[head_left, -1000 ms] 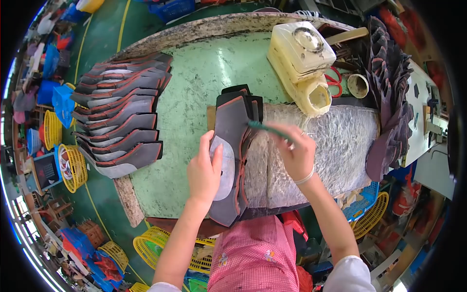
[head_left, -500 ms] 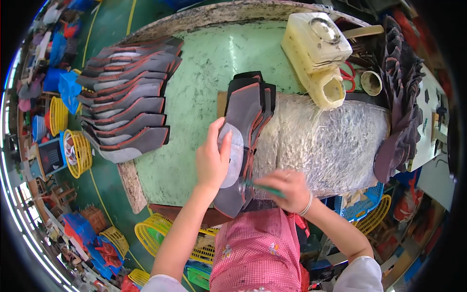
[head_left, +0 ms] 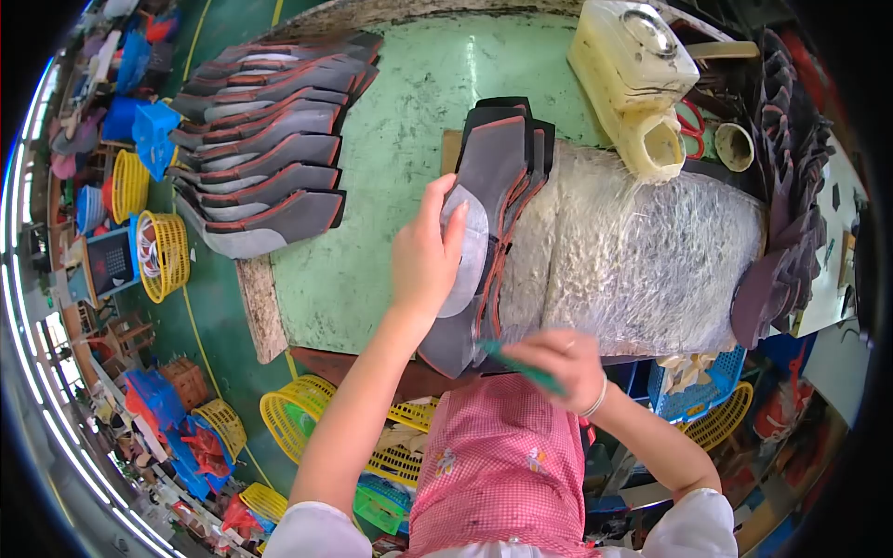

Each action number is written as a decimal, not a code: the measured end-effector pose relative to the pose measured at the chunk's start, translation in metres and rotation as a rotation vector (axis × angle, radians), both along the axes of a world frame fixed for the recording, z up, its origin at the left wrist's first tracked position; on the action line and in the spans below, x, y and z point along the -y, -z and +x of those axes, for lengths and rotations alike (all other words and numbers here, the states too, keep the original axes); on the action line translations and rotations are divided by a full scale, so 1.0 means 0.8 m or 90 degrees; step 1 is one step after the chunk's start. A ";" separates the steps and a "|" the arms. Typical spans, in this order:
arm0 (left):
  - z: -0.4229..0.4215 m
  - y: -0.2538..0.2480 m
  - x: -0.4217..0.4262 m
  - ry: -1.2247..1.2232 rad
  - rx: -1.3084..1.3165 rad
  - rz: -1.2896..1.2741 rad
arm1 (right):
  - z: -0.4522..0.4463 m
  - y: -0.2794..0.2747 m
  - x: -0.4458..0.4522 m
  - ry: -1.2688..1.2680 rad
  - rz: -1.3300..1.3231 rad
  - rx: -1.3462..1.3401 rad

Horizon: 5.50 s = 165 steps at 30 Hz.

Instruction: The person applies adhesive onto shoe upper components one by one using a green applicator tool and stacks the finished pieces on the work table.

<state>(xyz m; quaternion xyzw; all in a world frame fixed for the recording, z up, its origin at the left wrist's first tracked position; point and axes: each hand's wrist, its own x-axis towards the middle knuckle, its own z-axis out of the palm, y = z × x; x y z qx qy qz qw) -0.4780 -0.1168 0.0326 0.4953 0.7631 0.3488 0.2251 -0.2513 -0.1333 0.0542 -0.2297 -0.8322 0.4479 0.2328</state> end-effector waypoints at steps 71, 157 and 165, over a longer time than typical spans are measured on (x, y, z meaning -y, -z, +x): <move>-0.047 -0.024 0.023 0.031 0.451 -0.253 | -0.060 -0.023 -0.141 0.442 -0.108 0.186; -0.179 -0.036 0.168 -0.297 0.115 0.094 | 0.035 -0.058 -0.204 0.560 0.244 0.181; -0.038 -0.034 0.037 0.049 0.344 -0.181 | 0.022 -0.004 -0.151 0.599 -0.193 -0.069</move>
